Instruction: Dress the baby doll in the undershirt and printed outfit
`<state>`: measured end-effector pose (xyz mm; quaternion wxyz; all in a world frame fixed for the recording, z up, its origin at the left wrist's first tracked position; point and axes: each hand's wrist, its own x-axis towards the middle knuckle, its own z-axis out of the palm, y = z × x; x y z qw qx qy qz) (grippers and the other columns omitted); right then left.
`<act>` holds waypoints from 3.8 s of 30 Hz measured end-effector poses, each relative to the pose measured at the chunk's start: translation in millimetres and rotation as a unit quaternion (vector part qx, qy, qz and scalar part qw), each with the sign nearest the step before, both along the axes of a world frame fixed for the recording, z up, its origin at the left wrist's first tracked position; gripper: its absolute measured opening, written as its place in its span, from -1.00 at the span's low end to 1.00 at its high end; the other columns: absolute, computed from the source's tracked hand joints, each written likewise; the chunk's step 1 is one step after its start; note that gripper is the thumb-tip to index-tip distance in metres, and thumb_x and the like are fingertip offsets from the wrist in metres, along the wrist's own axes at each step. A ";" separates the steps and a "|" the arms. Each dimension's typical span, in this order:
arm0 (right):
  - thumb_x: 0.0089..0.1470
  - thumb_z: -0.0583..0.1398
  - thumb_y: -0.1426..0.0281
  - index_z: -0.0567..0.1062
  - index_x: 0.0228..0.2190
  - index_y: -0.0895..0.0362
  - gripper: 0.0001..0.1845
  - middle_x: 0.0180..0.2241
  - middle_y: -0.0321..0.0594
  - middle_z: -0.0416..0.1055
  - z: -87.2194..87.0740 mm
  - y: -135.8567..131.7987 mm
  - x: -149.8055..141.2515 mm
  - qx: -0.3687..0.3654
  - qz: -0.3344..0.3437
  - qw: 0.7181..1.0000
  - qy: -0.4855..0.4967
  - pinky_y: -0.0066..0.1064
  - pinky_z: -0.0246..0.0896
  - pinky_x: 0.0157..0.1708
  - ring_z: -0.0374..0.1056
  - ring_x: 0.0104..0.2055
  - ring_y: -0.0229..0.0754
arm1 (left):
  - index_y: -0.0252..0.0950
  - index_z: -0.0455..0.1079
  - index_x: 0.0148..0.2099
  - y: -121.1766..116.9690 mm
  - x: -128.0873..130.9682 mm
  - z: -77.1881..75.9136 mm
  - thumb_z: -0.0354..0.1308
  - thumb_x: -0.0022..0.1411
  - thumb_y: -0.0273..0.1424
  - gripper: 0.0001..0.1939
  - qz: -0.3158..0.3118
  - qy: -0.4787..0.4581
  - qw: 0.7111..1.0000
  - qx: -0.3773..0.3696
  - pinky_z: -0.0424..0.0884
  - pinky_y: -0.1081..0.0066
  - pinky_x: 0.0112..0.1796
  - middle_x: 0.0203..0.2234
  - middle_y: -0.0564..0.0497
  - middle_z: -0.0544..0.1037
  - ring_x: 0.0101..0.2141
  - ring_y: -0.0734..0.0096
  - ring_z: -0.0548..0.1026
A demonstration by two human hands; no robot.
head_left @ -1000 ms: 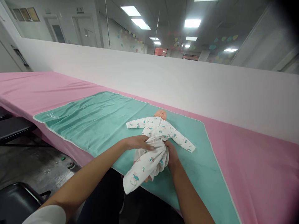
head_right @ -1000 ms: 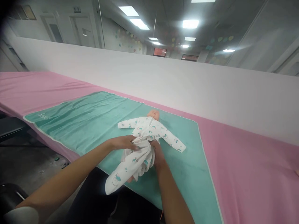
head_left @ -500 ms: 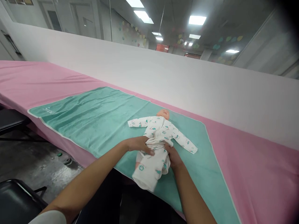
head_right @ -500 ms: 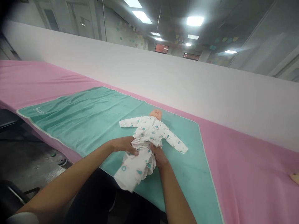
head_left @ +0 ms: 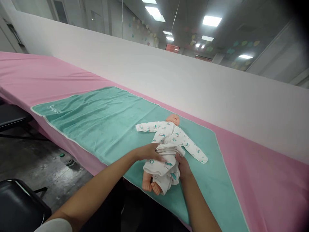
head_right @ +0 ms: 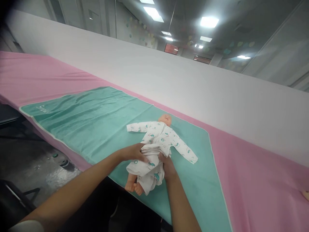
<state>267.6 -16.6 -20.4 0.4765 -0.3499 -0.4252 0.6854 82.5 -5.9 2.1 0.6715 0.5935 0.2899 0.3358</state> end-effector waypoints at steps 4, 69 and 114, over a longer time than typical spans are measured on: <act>-0.23 0.30 0.12 0.42 -0.08 0.06 -0.38 -0.26 -0.15 0.50 2.3 -3.0 -1.6 -0.012 0.006 1.000 -0.006 -0.13 0.27 -0.20 0.35 -0.13 0.07 | -0.35 0.45 -0.19 -0.3 6.8 -1.6 0.32 -0.10 -0.29 -0.61 0.062 -0.085 0.993 -0.044 0.35 0.31 -0.24 -0.34 -0.05 0.54 -0.30 0.22 0.48; -0.15 0.18 0.38 0.17 -0.28 0.04 -0.65 -0.44 -0.37 0.31 33.9 -51.4 -40.0 0.275 0.206 0.680 -0.648 -0.46 -0.14 -0.49 0.15 -0.50 -0.30 | -0.15 -0.03 0.22 -172.6 18.8 -79.2 0.08 -0.02 -0.58 -0.25 0.369 0.245 0.892 0.093 0.39 0.34 -0.33 -0.10 -0.11 0.22 -0.29 0.32 0.43; -0.11 0.18 0.43 0.40 -0.13 0.04 -0.59 -0.23 -0.31 0.44 29.3 -54.8 -25.0 0.209 0.237 0.877 -0.362 -0.31 0.20 -0.18 0.32 -0.19 -0.11 | -0.31 0.30 -0.32 -69.8 -32.2 -32.9 0.03 0.13 -0.19 -0.73 0.355 0.026 0.930 0.092 0.23 0.55 -0.51 -0.56 0.11 0.35 -0.54 0.54 0.29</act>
